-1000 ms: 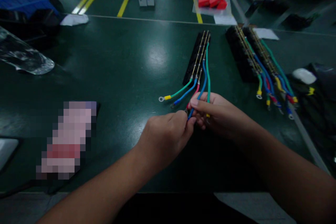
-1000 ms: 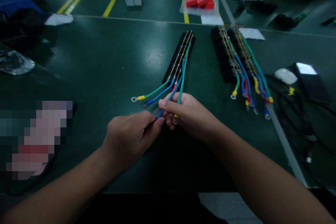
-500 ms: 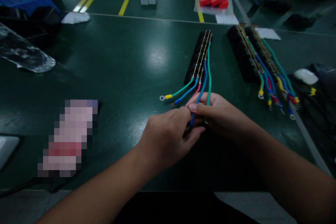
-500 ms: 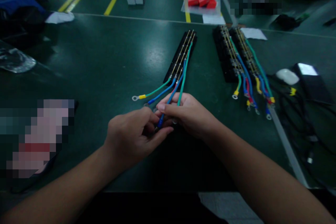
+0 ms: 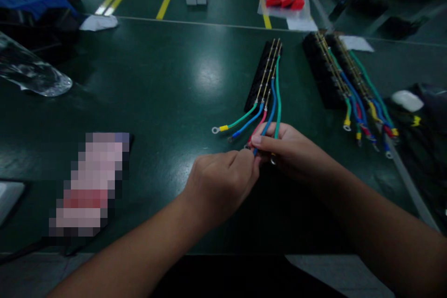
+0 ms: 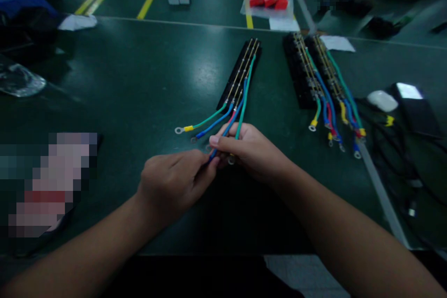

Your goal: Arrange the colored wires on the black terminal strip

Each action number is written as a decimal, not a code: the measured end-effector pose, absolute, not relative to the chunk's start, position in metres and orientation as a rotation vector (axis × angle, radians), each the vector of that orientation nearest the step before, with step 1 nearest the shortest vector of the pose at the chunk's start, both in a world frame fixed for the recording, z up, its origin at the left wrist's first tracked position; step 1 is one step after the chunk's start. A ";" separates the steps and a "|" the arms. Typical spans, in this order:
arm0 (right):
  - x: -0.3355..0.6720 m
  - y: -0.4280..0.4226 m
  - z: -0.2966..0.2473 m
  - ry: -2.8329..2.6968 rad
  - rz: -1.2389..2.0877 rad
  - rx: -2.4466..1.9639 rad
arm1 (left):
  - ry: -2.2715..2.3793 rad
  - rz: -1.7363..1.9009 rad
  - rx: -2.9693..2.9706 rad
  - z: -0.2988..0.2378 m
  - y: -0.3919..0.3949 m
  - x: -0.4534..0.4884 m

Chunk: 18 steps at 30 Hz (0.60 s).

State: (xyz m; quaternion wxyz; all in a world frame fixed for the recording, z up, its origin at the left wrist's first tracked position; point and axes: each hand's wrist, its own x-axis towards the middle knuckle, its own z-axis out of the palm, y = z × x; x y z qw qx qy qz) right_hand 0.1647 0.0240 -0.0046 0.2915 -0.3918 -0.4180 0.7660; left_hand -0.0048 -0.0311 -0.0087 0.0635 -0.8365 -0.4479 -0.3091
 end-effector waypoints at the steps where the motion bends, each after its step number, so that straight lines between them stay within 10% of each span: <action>1: 0.165 0.024 -0.005 -1.128 2.040 -1.044 | -1.352 -0.931 -2.531 -0.009 -0.031 -0.005; 18: 0.166 0.022 -0.006 -1.303 1.897 -1.171 | -1.430 -0.904 -2.619 -0.005 -0.033 -0.006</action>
